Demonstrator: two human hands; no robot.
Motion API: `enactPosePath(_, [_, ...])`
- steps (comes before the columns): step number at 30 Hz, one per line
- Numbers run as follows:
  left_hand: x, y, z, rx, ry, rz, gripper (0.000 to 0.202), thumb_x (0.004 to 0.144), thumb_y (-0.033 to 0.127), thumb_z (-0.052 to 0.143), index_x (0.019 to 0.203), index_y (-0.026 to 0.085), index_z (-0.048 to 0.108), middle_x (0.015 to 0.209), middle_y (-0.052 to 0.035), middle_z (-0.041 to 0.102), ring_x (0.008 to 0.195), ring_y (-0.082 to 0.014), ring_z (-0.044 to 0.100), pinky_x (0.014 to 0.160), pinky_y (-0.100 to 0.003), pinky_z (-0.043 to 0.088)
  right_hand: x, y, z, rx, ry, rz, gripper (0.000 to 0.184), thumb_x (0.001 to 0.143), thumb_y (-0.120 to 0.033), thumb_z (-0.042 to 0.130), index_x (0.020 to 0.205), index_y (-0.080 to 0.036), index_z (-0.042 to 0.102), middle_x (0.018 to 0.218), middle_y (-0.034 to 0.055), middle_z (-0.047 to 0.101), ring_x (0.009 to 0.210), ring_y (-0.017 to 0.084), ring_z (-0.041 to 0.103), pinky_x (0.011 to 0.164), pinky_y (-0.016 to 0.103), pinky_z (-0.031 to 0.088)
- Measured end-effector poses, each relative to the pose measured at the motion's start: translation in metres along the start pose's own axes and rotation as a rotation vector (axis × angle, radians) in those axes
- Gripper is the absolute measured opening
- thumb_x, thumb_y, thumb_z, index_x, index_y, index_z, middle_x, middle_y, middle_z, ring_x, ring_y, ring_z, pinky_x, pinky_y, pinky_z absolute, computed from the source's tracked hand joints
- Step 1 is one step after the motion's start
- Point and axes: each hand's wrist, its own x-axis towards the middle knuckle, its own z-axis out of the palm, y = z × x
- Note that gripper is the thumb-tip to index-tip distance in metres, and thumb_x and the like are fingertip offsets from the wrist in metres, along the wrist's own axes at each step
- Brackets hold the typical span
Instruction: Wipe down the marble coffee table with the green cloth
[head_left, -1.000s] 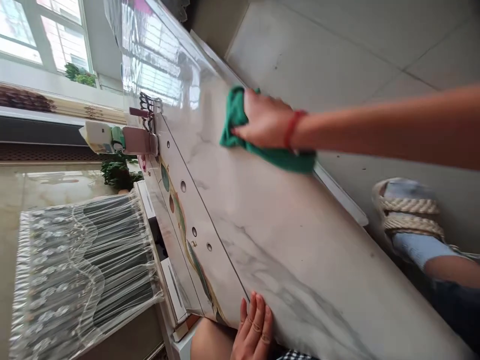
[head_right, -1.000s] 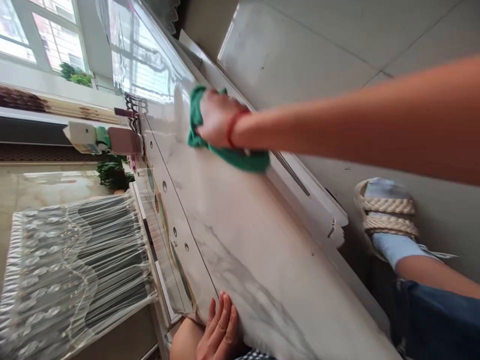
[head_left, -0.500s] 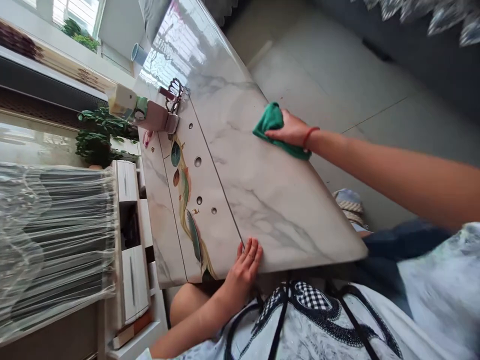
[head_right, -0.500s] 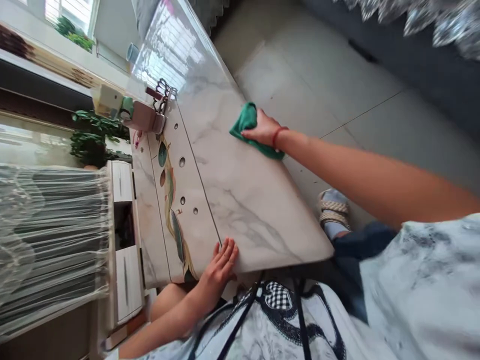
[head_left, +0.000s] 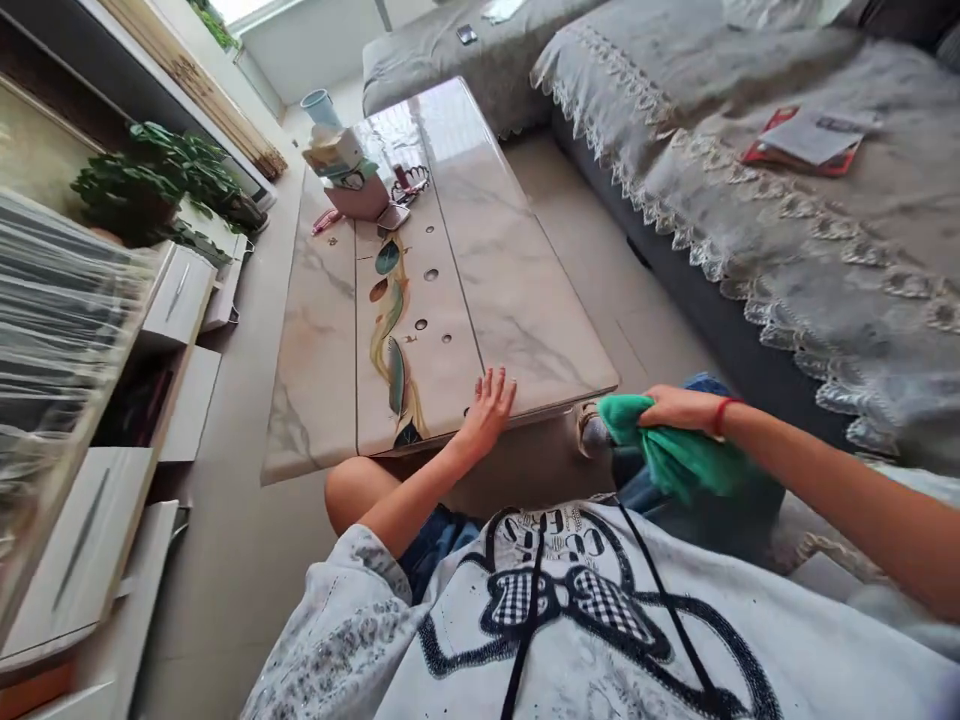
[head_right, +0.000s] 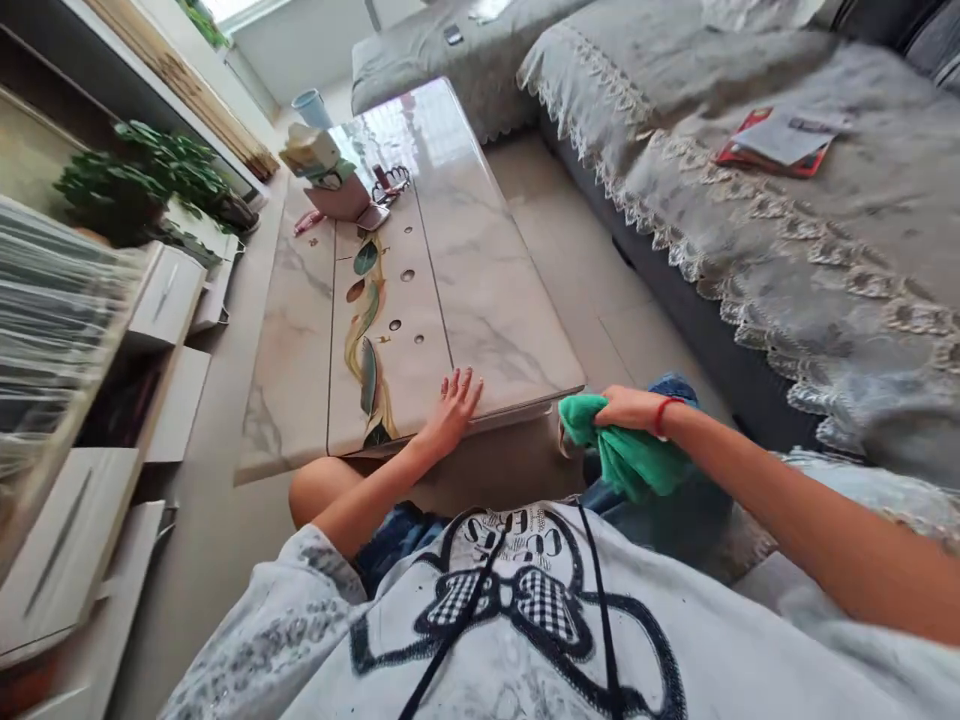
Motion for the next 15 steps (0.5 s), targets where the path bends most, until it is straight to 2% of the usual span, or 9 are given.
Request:
enactPosePath(1, [-0.008, 0.008, -0.002, 0.013, 0.072, 0.050, 0.068, 0.095, 0.005, 0.066, 0.160, 0.003, 0.045, 0.172, -0.0330, 0.037, 0.166, -0.0457, 0.031, 0.130, -0.069, 0.032, -0.010, -0.009, -0.002, -0.057, 0.063, 0.034, 0.057, 0.070, -0.035, 0.079, 0.123, -0.017, 0.072, 0.097, 0.0142, 0.079, 0.090, 0.037, 0.078, 0.086, 0.047, 0.067])
enactPosePath(3, [-0.027, 0.023, -0.004, 0.011, 0.151, 0.250, 0.047, 0.107, 0.017, 0.056, 0.152, 0.006, 0.054, 0.158, -0.0268, 0.058, 0.152, -0.0371, 0.054, 0.124, -0.056, 0.044, -0.019, -0.034, 0.010, -0.149, 0.311, 0.009, 0.083, 0.080, -0.047, 0.075, 0.154, -0.016, 0.053, 0.130, 0.0242, 0.073, 0.118, 0.043, 0.075, 0.102, 0.052, 0.063])
enactPosePath(4, [-0.036, 0.029, -0.003, 0.007, 0.147, 0.386, 0.038, 0.110, 0.021, 0.050, 0.145, 0.008, 0.060, 0.144, -0.0220, 0.069, 0.137, -0.0309, 0.066, 0.115, -0.047, 0.051, -0.017, -0.048, 0.024, -0.187, 0.428, -0.052, 0.092, 0.085, -0.054, 0.070, 0.164, -0.017, 0.042, 0.148, 0.0280, 0.063, 0.135, 0.044, 0.067, 0.110, 0.055, 0.059])
enactPosePath(5, [-0.045, 0.034, -0.001, 0.006, 0.122, 0.518, 0.033, 0.112, 0.021, 0.047, 0.137, 0.010, 0.065, 0.127, -0.0168, 0.075, 0.118, -0.0253, 0.072, 0.103, -0.040, 0.055, -0.009, -0.061, 0.041, -0.236, 0.476, -0.117, 0.096, 0.089, -0.060, 0.065, 0.170, -0.018, 0.034, 0.161, 0.0293, 0.052, 0.149, 0.044, 0.056, 0.117, 0.058, 0.054])
enactPosePath(7, [-0.059, 0.039, 0.010, 0.010, 0.041, 0.722, 0.023, 0.111, 0.020, 0.050, 0.118, 0.013, 0.071, 0.101, -0.0088, 0.075, 0.090, -0.0186, 0.072, 0.082, -0.033, 0.055, 0.023, -0.085, 0.076, -0.387, 0.406, -0.220, 0.090, 0.094, -0.063, 0.055, 0.172, -0.022, 0.035, 0.175, 0.0256, 0.033, 0.166, 0.045, 0.031, 0.126, 0.071, 0.039])
enactPosePath(9, [-0.069, 0.041, 0.029, 0.002, -0.017, 0.783, 0.014, 0.107, 0.019, 0.060, 0.100, 0.015, 0.072, 0.086, -0.0050, 0.071, 0.080, -0.0166, 0.070, 0.072, -0.032, 0.052, 0.069, -0.107, 0.095, -0.545, 0.288, -0.277, 0.078, 0.098, -0.059, 0.049, 0.168, -0.025, 0.046, 0.180, 0.0204, 0.028, 0.170, 0.045, 0.016, 0.126, 0.083, 0.023])
enactPosePath(10, [-0.073, 0.042, 0.040, -0.017, -0.029, 0.778, 0.013, 0.104, 0.019, 0.065, 0.093, 0.016, 0.071, 0.081, -0.0040, 0.069, 0.077, -0.0163, 0.070, 0.069, -0.032, 0.052, 0.096, -0.119, 0.094, -0.584, 0.265, -0.297, 0.073, 0.099, -0.056, 0.049, 0.166, -0.027, 0.050, 0.180, 0.0181, 0.028, 0.171, 0.045, 0.014, 0.125, 0.085, 0.018])
enactPosePath(12, [-0.079, 0.049, 0.059, -0.078, -0.032, 0.768, 0.016, 0.099, 0.021, 0.072, 0.084, 0.017, 0.070, 0.075, -0.0030, 0.067, 0.073, -0.0165, 0.070, 0.063, -0.033, 0.051, 0.148, -0.147, 0.077, -0.536, 0.309, -0.298, 0.068, 0.101, -0.052, 0.049, 0.164, -0.027, 0.055, 0.180, 0.0176, 0.029, 0.171, 0.042, 0.014, 0.127, 0.083, 0.013])
enactPosePath(15, [-0.082, 0.066, 0.076, -0.189, -0.044, 0.810, 0.014, 0.097, 0.024, 0.074, 0.083, 0.022, 0.074, 0.081, -0.0024, 0.070, 0.076, -0.0161, 0.072, 0.065, -0.031, 0.055, 0.214, -0.207, 0.040, -0.183, 0.554, -0.104, 0.061, 0.101, -0.044, 0.053, 0.158, -0.024, 0.063, 0.176, 0.0252, 0.033, 0.169, 0.042, 0.023, 0.127, 0.080, 0.017])
